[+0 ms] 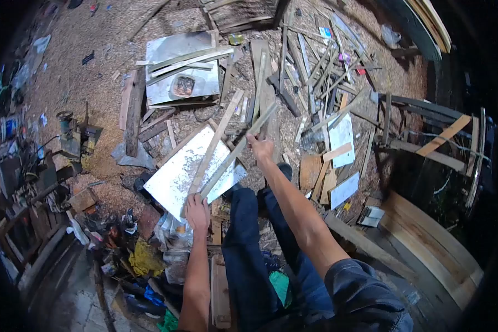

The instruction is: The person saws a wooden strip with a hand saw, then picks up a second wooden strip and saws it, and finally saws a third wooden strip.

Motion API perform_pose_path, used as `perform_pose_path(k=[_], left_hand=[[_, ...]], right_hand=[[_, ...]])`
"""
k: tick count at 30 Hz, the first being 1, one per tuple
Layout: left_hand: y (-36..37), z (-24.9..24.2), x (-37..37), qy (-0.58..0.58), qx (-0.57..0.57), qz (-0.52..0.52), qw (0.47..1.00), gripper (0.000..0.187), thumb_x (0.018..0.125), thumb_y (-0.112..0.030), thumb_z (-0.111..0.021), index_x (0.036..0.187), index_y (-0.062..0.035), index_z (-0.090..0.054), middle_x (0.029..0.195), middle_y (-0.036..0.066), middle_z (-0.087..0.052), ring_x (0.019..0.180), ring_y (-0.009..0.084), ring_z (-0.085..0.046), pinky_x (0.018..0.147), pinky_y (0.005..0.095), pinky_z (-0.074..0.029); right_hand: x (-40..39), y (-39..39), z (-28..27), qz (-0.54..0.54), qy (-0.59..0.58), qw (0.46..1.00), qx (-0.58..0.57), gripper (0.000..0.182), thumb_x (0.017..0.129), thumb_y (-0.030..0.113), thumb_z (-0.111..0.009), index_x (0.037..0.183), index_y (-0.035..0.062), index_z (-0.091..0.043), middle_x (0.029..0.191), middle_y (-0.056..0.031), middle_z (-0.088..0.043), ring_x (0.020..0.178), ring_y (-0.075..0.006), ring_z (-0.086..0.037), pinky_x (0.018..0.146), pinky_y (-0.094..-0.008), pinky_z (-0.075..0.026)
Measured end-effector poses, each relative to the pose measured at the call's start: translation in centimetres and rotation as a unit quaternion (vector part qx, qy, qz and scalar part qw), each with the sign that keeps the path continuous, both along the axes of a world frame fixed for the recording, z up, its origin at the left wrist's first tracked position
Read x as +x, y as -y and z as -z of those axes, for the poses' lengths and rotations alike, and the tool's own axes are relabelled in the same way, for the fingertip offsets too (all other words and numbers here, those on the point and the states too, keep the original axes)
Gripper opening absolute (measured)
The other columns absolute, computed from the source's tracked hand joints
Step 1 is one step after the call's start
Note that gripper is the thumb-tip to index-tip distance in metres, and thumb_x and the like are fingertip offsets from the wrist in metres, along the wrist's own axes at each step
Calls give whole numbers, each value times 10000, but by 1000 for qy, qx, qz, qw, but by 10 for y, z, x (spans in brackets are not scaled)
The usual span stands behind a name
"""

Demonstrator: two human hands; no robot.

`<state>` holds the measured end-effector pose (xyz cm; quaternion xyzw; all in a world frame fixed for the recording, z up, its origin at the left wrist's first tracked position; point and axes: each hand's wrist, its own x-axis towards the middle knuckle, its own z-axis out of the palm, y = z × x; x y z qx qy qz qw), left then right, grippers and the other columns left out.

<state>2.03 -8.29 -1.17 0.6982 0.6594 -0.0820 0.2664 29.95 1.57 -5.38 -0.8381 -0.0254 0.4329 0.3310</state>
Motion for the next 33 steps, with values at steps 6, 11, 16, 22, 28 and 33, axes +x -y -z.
perform_pose_path(k=[6, 11, 16, 22, 28, 33], left_hand=[[-12, -4, -8, -42, 90, 27, 995, 336, 894, -207, -552, 1185, -38, -536, 1170, 146, -517, 1082, 341, -498, 917, 440, -373], [-39, -11, 19, -12, 135, 83, 987, 326, 888, -183, -544, 1180, -39, -531, 1159, 143, -522, 1100, 334, -492, 938, 441, -365], [-73, 11, 92, 100, 107, 99, 984, 302, 861, -232, -628, 1120, -92, -561, 1113, 111, -540, 1074, 304, -509, 934, 423, -389], [-60, 38, 114, 72, 86, 81, 990, 250, 820, -269, -657, 1042, -165, -610, 1043, 55, -539, 1000, 277, -535, 850, 408, -453], [-51, 29, 123, -38, 78, 95, 992, 326, 823, -269, -649, 1128, -158, -607, 1078, 42, -556, 1019, 255, -547, 859, 386, -453], [-45, 15, 140, -47, 107, 22, 993, 435, 797, -287, -687, 1188, -139, -569, 1130, 54, -557, 1082, 252, -521, 928, 408, -408]], right_hand=[[-9, 6, 12, -18, -52, 998, 8, 281, 777, 239, -757, 849, -10, -650, 753, -97, -685, 643, -192, -693, 585, -309, -551], [-15, 19, 16, 20, -76, 993, 84, 245, 805, 169, -729, 877, -48, -641, 708, -77, -651, 592, -171, -658, 527, -294, -547], [6, 36, 3, -37, -61, 997, 1, 212, 802, 182, -732, 907, 11, -663, 732, -82, -663, 594, -166, -658, 540, -301, -528], [45, 67, -24, -169, 20, 985, -2, 412, 866, 410, -640, 864, 0, -681, 682, -74, -643, 538, -157, -594, 548, -319, -466], [68, 99, -67, -130, 79, 988, -14, 441, 856, 427, -647, 776, -7, -639, 629, -56, -587, 623, -163, -556, 616, -340, -452], [94, 100, -112, -150, 63, 987, 5, 506, 867, 455, -620, 783, -44, -625, 638, -161, -593, 612, -289, -563, 637, -413, -452]])
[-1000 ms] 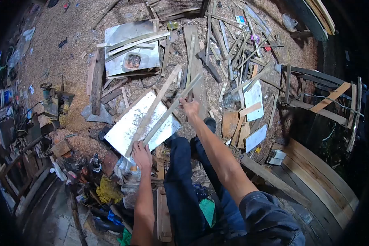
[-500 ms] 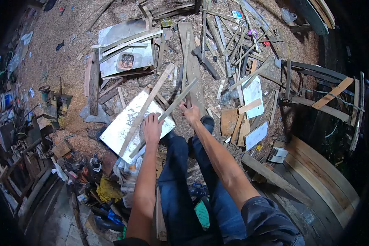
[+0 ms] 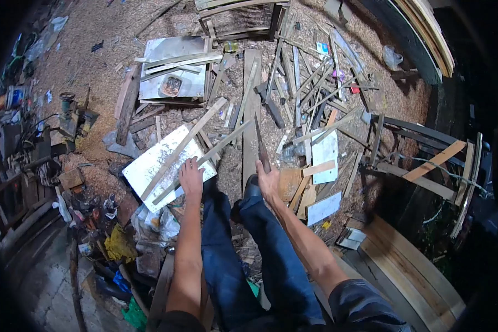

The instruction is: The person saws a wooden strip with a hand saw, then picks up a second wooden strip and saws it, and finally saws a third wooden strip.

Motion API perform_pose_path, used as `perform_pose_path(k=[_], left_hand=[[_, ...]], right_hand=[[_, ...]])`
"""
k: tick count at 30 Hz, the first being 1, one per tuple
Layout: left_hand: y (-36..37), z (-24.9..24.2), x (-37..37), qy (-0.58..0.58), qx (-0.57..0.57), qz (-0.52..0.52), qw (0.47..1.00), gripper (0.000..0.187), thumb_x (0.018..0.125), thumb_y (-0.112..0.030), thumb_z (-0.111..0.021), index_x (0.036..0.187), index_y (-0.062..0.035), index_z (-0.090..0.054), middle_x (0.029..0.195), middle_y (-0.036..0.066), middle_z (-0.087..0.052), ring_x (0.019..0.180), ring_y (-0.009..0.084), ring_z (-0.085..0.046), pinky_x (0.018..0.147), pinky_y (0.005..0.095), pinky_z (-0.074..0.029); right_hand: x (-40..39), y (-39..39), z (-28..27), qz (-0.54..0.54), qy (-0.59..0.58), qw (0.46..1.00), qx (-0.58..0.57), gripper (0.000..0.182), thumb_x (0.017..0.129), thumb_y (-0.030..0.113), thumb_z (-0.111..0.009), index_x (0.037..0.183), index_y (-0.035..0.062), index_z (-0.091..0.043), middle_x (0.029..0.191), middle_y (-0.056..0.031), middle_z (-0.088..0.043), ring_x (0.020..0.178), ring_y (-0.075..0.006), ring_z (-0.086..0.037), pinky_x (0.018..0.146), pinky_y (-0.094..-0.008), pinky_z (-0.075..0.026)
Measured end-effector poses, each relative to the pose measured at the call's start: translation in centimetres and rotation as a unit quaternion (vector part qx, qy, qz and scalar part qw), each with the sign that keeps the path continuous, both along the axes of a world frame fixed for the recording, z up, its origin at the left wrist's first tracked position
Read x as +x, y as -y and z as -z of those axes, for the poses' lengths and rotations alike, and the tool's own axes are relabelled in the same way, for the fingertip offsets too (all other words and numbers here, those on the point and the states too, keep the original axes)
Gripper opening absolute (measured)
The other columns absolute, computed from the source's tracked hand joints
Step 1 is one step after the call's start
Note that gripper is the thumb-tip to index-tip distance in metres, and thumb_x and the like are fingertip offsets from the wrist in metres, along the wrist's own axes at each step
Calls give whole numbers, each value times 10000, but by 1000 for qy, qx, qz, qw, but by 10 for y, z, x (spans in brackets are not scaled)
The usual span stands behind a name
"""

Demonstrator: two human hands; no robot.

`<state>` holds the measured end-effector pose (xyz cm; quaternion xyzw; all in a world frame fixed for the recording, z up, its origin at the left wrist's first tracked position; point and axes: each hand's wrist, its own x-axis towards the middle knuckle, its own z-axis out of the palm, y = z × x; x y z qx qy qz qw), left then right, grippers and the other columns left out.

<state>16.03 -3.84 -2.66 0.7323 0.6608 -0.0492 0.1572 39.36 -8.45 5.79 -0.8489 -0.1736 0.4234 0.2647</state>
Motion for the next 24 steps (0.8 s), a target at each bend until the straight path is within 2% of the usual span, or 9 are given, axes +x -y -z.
perform_pose_path(k=[5, 8, 11, 15, 18, 19, 21, 24], left_hand=[[8, -17, 16, 2, 3, -29, 1000, 346, 832, -266, -649, 1143, -123, -593, 1123, 61, -554, 1108, 257, -499, 944, 413, -385], [2, -30, 26, 10, -13, -79, 997, 298, 836, -246, -636, 1103, -117, -605, 1111, 62, -554, 1105, 259, -497, 941, 409, -388], [-1, -32, 33, 17, -23, -104, 994, 321, 829, -227, -634, 1122, -107, -580, 1112, 78, -547, 1112, 269, -491, 940, 413, -388], [-5, -28, 38, 48, -22, -138, 989, 368, 816, -209, -647, 1154, -99, -554, 1139, 101, -535, 1122, 283, -482, 950, 414, -382], [-15, -18, 38, 50, 22, -168, 984, 361, 814, -191, -644, 1146, -84, -553, 1156, 107, -528, 1129, 286, -477, 957, 412, -373], [-19, -14, 39, 51, 19, -174, 983, 361, 814, -191, -644, 1146, -84, -553, 1156, 107, -528, 1129, 286, -477, 957, 412, -373], [-26, -8, 40, 46, 97, -184, 977, 350, 817, -186, -633, 1136, -70, -550, 1157, 109, -527, 1133, 286, -473, 954, 411, -368], [-41, 1, 44, 36, 129, -194, 972, 348, 819, -186, -623, 1134, -62, -545, 1148, 107, -529, 1144, 282, -467, 943, 413, -368]], right_hand=[[15, 11, 3, -75, 40, 996, 20, 513, 850, 459, -632, 770, -47, -622, 621, -190, -577, 586, -264, -565, 607, -409, -449], [13, 7, -28, -133, 11, 991, 15, 488, 848, 430, -630, 778, -54, -622, 611, -214, -571, 572, -274, -574, 588, -419, -446], [8, 6, -53, -213, 11, 976, 48, 443, 846, 379, -613, 807, -62, -624, 594, -215, -551, 540, -267, -566, 565, -423, -443], [1, 5, -71, -278, -35, 959, 44, 453, 851, 394, -617, 834, -59, -626, 605, -228, -553, 551, -290, -580, 574, -432, -446], [-8, 12, -59, -269, -22, 960, 80, 452, 859, 397, -616, 835, -54, -622, 582, -202, -530, 539, -272, -555, 566, -424, -438], [-10, 14, -57, -267, -19, 959, 97, 437, 864, 387, -618, 844, -50, -618, 568, -184, -505, 521, -240, -504, 552, -404, -426], [-13, 15, -58, -250, -31, 965, 71, 429, 864, 382, -621, 845, -46, -617, 565, -169, -498, 521, -222, -485, 545, -393, -420], [-18, 18, -70, -200, -52, 977, 43, 412, 865, 372, -625, 838, -39, -613, 557, -136, -481, 525, -184, -458, 535, -376, -412]])
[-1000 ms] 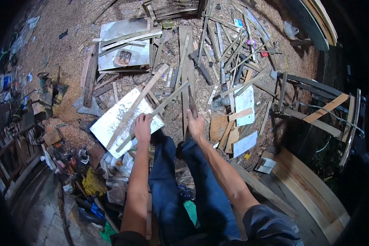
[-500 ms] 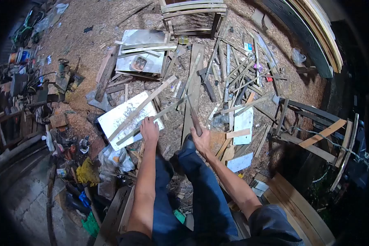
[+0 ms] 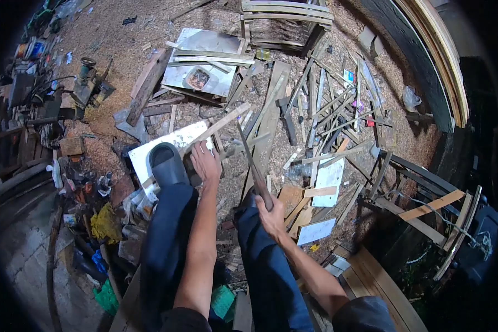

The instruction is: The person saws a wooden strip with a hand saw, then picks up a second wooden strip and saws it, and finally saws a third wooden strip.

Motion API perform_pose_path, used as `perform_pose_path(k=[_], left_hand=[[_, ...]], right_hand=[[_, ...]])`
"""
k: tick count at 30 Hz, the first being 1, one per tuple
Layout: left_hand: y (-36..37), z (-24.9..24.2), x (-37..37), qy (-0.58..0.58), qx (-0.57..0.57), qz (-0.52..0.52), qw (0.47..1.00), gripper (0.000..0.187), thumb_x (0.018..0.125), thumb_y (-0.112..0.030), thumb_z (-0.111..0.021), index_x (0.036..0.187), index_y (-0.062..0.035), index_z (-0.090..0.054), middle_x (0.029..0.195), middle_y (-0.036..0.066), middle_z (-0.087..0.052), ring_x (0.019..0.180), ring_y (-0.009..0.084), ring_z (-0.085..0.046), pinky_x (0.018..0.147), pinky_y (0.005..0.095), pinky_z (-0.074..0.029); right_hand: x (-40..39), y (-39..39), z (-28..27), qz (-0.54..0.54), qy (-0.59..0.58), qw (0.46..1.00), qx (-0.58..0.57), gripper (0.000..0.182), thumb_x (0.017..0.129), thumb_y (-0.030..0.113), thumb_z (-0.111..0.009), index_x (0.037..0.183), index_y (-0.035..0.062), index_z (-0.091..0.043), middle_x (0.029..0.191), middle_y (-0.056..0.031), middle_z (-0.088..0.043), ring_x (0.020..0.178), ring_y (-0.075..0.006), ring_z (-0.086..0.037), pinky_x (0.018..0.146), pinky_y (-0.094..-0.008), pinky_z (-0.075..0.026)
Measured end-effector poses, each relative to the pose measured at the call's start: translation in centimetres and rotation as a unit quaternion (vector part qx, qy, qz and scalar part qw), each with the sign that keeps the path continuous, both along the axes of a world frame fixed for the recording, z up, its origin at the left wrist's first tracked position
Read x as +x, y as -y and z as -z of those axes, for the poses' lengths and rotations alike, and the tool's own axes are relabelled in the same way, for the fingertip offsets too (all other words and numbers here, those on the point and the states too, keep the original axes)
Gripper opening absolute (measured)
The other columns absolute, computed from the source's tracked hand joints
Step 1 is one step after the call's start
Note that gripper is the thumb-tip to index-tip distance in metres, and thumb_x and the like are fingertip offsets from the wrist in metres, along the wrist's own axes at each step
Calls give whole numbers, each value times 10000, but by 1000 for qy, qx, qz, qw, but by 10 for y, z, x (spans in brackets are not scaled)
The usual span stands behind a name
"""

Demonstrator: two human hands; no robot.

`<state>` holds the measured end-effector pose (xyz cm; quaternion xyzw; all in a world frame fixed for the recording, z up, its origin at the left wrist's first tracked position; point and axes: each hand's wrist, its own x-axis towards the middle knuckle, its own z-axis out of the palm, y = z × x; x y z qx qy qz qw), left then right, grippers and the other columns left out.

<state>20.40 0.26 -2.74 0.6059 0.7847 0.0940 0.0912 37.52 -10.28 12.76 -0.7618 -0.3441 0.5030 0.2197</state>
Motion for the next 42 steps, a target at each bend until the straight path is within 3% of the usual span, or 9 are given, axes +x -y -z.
perform_pose_path(k=[8, 10, 12, 15, 22, 26, 32, 37, 42], left_hand=[[0, 57, -2, 105, -17, 212, 971, 103, 864, -161, -570, 894, -69, -603, 866, 95, -567, 915, 271, -545, 797, 395, -430], [0, 60, -2, 101, -43, 206, 972, 104, 855, -157, -579, 870, -63, -618, 871, 86, -582, 932, 260, -549, 814, 392, -431], [-1, 69, -5, 62, 38, 219, 973, 105, 852, -155, -574, 865, -62, -620, 894, 79, -594, 948, 246, -549, 818, 387, -432], [2, 80, -10, 21, 37, 261, 964, 135, 850, -181, -566, 860, -73, -646, 897, 29, -623, 964, 197, -548, 852, 378, -391], [9, 71, -9, 27, -53, 250, 966, 226, 881, -205, -526, 767, -90, -684, 799, 36, -649, 954, 176, -545, 884, 391, -340], [13, 72, -5, 82, -11, 214, 973, 226, 894, -185, -517, 788, -70, -680, 791, 59, -653, 930, 194, -548, 859, 399, -353], [8, 79, -3, 65, -11, 222, 973, 214, 877, -159, -539, 756, -48, -677, 818, 71, -651, 921, 209, -557, 837, 406, -370], [3, 72, -1, 84, -7, 201, 976, 233, 880, -150, -516, 731, -47, -663, 817, 78, -637, 926, 218, -560, 841, 411, -374], [7, 81, -3, 54, -46, 223, 972, 213, 875, -169, -516, 801, -58, -681, 851, 56, -652, 955, 194, -552, 853, 407, -367]], right_hand=[[-21, 0, -26, -16, -1, 999, -52, 431, 865, 377, -630, 758, -35, -569, 552, -18, -426, 540, -107, -399, 493, -329, -358], [-27, -3, -19, -26, 11, 997, -78, 414, 864, 362, -623, 800, -46, -599, 544, -62, -448, 539, -123, -429, 506, -344, -384], [-31, -8, -19, -73, 67, 994, -40, 341, 850, 305, -618, 838, -36, -618, 578, -225, -533, 523, -355, -574, 540, -421, -450], [-33, -14, -22, -89, 53, 993, -60, 327, 846, 290, -620, 888, -33, -639, 644, -278, -564, 615, -440, -594, 569, -452, -474], [-32, -22, -60, -88, 82, 987, -105, 338, 844, 280, -631, 913, -50, -650, 701, -283, -593, 722, -432, -632, 657, -441, -497], [-52, -65, 6, -133, 132, 977, -103, 288, 822, 223, -631, 961, -27, -663, 732, -297, -596, 764, -444, -625, 677, -435, -504], [-41, -46, -58, -94, 106, 982, -123, 290, 816, 220, -616, 964, -27, -653, 745, -293, -597, 796, -444, -616, 679, -465, -497], [-61, -77, 26, -93, 130, 980, -120, 285, 795, 233, -652, 928, -19, -664, 784, -299, -607, 806, -446, -614, 701, -482, -500], [-37, -44, -25, -82, 111, 980, -143, 336, 765, 255, -687, 927, -39, -665, 755, -291, -617, 786, -443, -629, 705, -455, -509]])
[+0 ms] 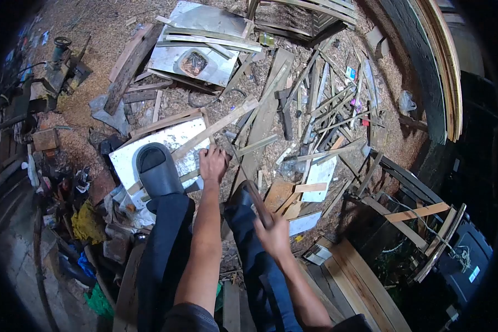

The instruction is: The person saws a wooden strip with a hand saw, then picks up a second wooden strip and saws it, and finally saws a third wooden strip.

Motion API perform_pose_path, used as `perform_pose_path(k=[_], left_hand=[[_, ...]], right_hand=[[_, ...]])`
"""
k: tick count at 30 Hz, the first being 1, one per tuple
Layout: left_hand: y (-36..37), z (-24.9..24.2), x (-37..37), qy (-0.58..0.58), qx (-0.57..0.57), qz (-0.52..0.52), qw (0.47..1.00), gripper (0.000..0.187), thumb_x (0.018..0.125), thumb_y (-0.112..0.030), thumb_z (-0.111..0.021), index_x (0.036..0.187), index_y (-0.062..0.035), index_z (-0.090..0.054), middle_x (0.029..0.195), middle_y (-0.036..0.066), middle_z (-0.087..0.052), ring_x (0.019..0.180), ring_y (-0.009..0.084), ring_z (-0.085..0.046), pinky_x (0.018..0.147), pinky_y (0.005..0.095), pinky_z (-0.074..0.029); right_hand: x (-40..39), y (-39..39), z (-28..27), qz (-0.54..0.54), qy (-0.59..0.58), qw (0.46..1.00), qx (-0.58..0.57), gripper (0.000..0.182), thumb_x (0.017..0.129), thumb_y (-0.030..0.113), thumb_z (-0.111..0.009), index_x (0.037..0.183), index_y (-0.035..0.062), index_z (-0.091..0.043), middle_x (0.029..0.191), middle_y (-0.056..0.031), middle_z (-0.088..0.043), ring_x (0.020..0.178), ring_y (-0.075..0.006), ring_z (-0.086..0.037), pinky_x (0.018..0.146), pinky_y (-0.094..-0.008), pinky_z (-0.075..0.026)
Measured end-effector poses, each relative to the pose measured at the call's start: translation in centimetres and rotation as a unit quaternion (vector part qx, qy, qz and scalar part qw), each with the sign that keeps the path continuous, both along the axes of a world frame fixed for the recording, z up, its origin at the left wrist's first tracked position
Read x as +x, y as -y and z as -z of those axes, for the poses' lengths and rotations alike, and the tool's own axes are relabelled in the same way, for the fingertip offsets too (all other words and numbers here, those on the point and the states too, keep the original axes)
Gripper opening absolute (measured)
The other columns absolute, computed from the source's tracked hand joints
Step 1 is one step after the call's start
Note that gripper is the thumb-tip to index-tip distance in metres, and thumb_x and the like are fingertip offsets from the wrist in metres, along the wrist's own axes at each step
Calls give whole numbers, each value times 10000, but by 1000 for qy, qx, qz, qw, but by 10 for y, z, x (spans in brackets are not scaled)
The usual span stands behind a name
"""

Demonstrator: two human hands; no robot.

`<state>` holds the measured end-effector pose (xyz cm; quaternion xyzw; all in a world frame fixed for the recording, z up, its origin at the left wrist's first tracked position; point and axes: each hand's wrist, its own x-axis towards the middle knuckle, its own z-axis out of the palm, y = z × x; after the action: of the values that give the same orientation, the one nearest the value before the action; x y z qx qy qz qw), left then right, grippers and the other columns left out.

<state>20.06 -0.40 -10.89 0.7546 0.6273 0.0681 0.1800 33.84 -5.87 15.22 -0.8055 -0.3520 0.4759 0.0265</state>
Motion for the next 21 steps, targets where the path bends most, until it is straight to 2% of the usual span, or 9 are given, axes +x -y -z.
perform_pose_path(k=[3, 6, 8, 11, 12, 14, 17, 19, 21], left_hand=[[0, 2, 2, -49, 11, -4, 999, 224, 872, -178, -523, 844, -44, -700, 900, 48, -666, 989, 172, -547, 877, 390, -358], [-4, -11, 2, -14, -5, -7, 1000, 207, 865, -180, -539, 818, -52, -694, 905, 33, -667, 978, 162, -546, 860, 379, -357], [-5, -5, 0, -14, 9, -13, 1000, 188, 852, -166, -553, 771, -57, -683, 898, 23, -668, 962, 159, -550, 836, 374, -360], [1, 6, 0, -25, 21, -6, 999, 186, 843, -155, -555, 727, -80, -679, 890, 20, -671, 950, 151, -552, 826, 372, -360], [0, 6, 1, -25, 21, -7, 999, 186, 843, -155, -555, 727, -80, -679, 890, 20, -671, 950, 151, -552, 826, 372, -360], [0, 4, 1, -39, 65, -13, 997, 182, 846, -162, -555, 747, -84, -687, 873, 17, -670, 951, 148, -545, 830, 370, -356], [-1, 2, -1, -40, 38, 9, 998, 180, 842, -170, -561, 760, -80, -694, 874, 28, -671, 933, 150, -547, 834, 367, -351], [-3, 11, -1, -39, 56, 4, 998, 210, 849, -191, -551, 744, -71, -688, 871, 32, -670, 955, 156, -540, 837, 373, -349], [-1, 3, 0, -61, 42, -3, 997, 201, 842, -164, -556, 723, -74, -690, 845, 24, -670, 920, 151, -552, 831, 372, -352]], right_hand=[[0, 14, -10, 15, -18, 1000, 18, 345, 761, 264, -690, 923, -40, -668, 730, -291, -610, 757, -450, -628, 673, -458, -506], [-18, -26, 78, -4, 12, 1000, 15, 373, 772, 284, -680, 795, -84, -624, 699, -308, -582, 748, -440, -620, 639, -481, -496], [-21, -41, 67, 2, 3, 1000, 19, 351, 769, 272, -675, 809, -75, -639, 704, -306, -585, 746, -442, -621, 654, -473, -501], [-2, 14, 2, -14, 0, 1000, 16, 326, 763, 254, -671, 843, -61, -657, 705, -294, -594, 746, -432, -631, 668, -460, -508], [-1, 27, -15, 36, -27, 998, 50, 314, 759, 243, -667, 868, -52, -671, 709, -285, -603, 739, -421, -641, 669, -454, -511], [0, 29, -8, 64, -38, 995, 63, 326, 765, 260, -669, 875, -48, -670, 724, -278, -612, 731, -405, -650, 651, -452, -510], [-13, -11, 66, -7, 2, 1000, 21, 368, 772, 282, -678, 871, -70, -641, 738, -294, -601, 752, -437, -625, 630, -450, -502], [-13, -31, 55, 11, -30, 998, 52, 318, 778, 236, -661, 844, -72, -622, 709, -294, -575, 752, -450, -613, 612, -449, -490], [4, 9, 28, 40, -51, 997, 41, 248, 773, 173, -642, 833, -66, -624, 697, -289, -572, 734, -426, -630, 597, -418, -489]])
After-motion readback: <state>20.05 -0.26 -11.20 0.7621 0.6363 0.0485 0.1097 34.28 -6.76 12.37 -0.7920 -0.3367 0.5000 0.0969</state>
